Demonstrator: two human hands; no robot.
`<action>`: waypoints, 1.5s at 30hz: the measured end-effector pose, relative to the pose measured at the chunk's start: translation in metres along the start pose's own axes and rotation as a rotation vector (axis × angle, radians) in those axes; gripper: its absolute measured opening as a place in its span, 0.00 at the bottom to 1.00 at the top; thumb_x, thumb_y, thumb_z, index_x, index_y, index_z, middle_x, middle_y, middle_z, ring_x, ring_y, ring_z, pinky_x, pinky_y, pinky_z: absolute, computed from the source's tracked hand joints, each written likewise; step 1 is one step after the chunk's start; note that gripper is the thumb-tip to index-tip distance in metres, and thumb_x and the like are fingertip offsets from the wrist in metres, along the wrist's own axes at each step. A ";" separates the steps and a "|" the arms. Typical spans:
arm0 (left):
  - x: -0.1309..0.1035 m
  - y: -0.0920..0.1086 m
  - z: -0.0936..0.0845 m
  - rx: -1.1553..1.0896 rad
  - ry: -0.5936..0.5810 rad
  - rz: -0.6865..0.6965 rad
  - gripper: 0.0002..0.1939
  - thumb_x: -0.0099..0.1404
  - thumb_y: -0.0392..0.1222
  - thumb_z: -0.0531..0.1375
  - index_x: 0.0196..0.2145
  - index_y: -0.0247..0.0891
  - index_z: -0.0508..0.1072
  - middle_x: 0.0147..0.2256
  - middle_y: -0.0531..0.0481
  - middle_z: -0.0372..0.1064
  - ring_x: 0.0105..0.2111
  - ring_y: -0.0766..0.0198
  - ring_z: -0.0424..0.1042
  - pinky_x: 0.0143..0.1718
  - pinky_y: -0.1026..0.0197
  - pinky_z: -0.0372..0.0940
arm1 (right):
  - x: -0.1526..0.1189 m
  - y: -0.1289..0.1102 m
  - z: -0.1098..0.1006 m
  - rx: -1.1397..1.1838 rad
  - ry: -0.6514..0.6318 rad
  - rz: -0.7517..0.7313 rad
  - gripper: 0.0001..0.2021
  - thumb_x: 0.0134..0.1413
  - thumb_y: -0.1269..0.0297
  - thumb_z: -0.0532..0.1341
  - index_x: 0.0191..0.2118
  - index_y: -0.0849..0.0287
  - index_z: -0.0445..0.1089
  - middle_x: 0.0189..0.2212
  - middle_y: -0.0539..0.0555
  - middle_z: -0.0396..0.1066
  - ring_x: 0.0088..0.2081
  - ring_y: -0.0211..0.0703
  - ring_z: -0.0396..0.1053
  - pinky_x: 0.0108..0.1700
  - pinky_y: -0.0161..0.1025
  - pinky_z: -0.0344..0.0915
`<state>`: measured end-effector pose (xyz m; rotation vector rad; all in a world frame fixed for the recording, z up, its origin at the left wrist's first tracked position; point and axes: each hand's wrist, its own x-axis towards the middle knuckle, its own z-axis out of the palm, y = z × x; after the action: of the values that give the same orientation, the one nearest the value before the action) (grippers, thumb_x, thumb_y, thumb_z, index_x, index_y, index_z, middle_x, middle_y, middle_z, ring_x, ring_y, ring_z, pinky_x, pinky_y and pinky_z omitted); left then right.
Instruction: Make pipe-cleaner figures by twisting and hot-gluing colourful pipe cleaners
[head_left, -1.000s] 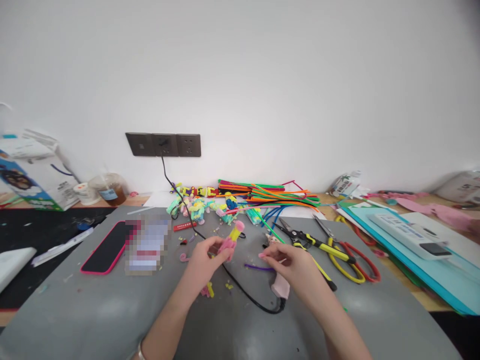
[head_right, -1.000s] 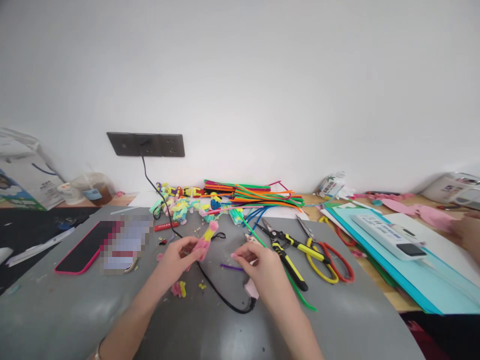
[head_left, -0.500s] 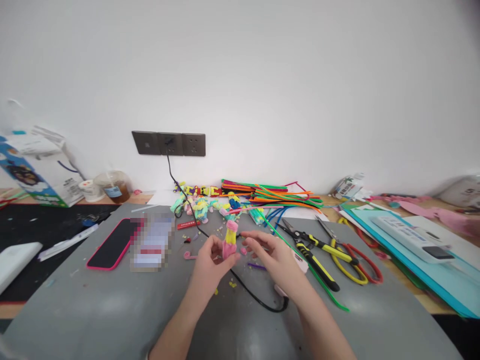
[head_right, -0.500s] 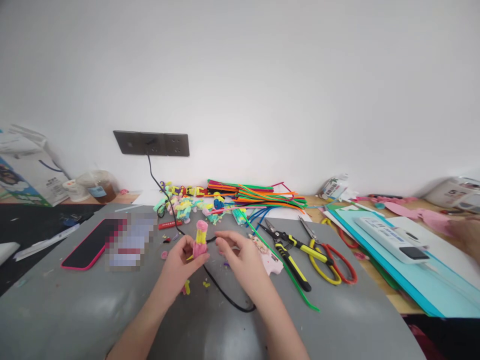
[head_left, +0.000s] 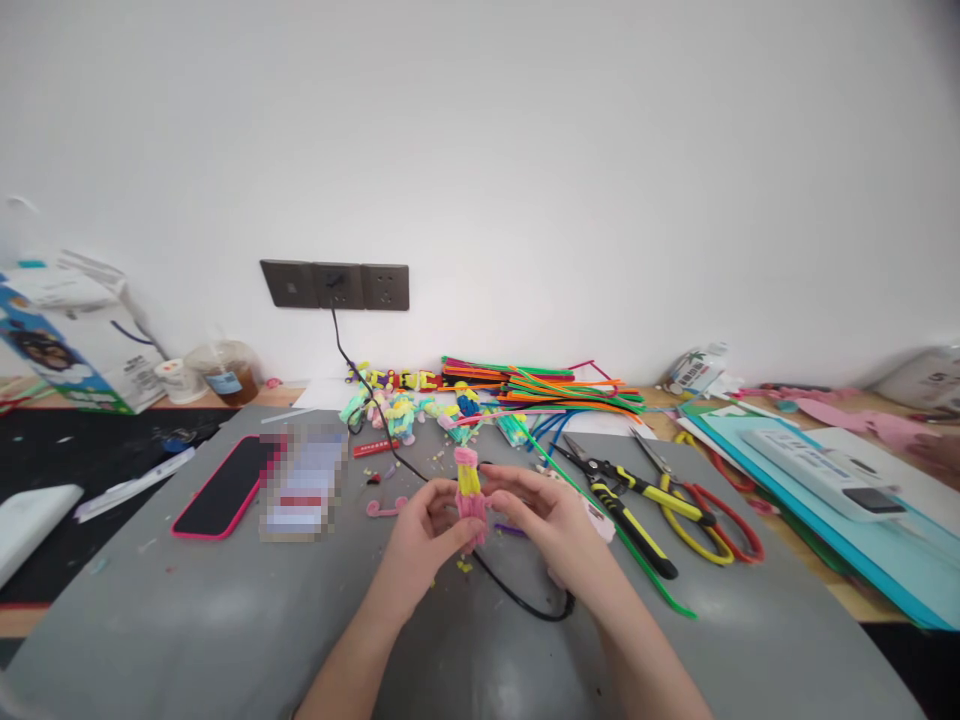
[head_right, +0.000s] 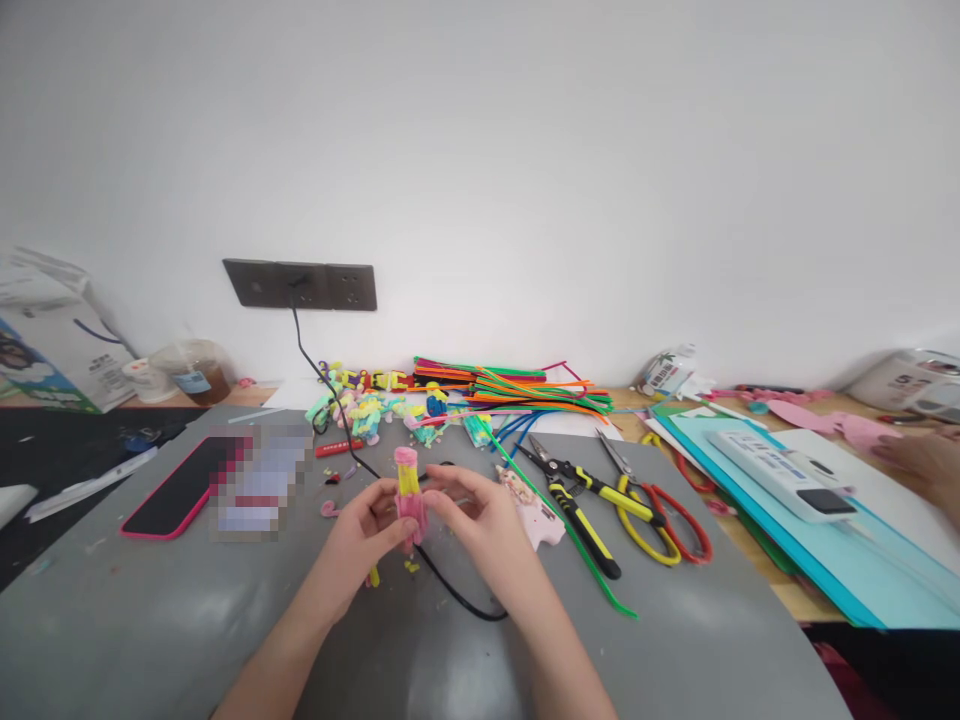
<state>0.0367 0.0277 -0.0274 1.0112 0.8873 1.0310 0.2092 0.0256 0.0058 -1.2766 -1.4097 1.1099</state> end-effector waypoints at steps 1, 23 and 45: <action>0.000 0.001 -0.002 0.008 0.026 -0.016 0.23 0.51 0.52 0.72 0.39 0.37 0.74 0.31 0.51 0.74 0.28 0.66 0.70 0.29 0.64 0.67 | -0.005 0.001 -0.007 -0.072 0.053 0.016 0.20 0.51 0.47 0.64 0.42 0.59 0.77 0.36 0.59 0.79 0.34 0.50 0.75 0.36 0.42 0.70; 0.016 0.003 -0.022 0.140 0.057 0.052 0.13 0.49 0.42 0.72 0.33 0.36 0.78 0.34 0.47 0.77 0.36 0.59 0.74 0.38 0.60 0.70 | -0.086 0.086 -0.027 -0.030 0.493 0.110 0.20 0.61 0.41 0.57 0.42 0.55 0.68 0.32 0.55 0.75 0.30 0.46 0.73 0.32 0.40 0.71; 0.023 -0.007 -0.024 0.261 0.143 0.246 0.12 0.54 0.37 0.67 0.38 0.38 0.78 0.39 0.47 0.78 0.40 0.59 0.77 0.44 0.60 0.72 | -0.073 0.002 0.001 0.890 -0.045 0.192 0.19 0.60 0.42 0.60 0.37 0.55 0.70 0.17 0.41 0.51 0.17 0.31 0.39 0.21 0.33 0.43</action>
<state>0.0226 0.0541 -0.0434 1.3029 1.0519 1.2274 0.2127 -0.0471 -0.0006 -0.7328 -0.6585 1.6449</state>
